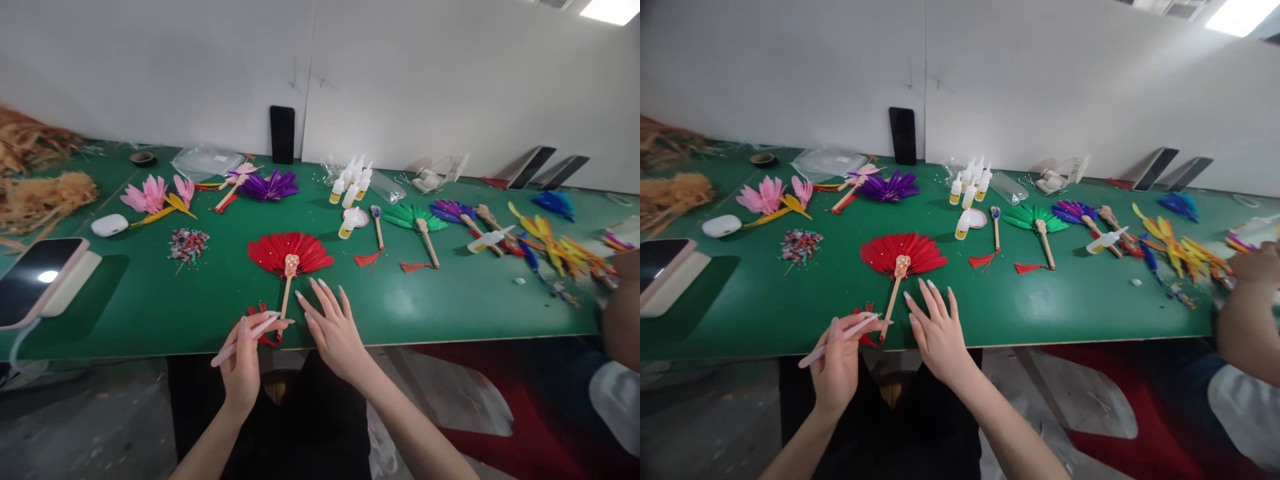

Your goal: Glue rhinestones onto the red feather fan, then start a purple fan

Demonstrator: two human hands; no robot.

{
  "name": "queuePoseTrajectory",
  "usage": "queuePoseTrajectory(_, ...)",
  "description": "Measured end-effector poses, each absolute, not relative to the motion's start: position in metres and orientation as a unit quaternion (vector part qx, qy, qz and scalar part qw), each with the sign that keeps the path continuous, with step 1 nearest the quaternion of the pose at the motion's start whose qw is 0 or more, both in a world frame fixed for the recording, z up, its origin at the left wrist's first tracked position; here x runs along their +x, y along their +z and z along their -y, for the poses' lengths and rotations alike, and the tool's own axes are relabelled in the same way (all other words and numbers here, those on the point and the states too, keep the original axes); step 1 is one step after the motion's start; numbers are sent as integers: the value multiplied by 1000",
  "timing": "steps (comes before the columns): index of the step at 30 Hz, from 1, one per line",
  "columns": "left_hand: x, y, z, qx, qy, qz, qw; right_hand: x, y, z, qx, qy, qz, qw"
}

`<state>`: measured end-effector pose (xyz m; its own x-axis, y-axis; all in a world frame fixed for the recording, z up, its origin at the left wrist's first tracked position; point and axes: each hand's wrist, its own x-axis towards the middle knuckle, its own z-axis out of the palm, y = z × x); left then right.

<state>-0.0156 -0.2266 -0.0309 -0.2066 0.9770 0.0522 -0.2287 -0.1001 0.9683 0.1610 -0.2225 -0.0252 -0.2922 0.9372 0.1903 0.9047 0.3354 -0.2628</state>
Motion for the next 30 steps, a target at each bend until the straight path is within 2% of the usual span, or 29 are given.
queuePoseTrajectory(6,-35,-18,224,395,644,-475,452,175,-24,226,-626,33,762,158)
queuePoseTrajectory(11,-33,-14,224,389,639,-484,454,156,-26,221,-583,58,792,171)
queuePoseTrajectory(17,-36,-21,227,454,589,-532,404,147,-25,229,-564,55,808,162)
queuePoseTrajectory(24,-34,-21,230,496,572,-510,409,161,-28,211,-631,6,757,169)
queuePoseTrajectory(30,-31,-17,233,518,551,-519,398,158,-30,202,-599,13,781,175)
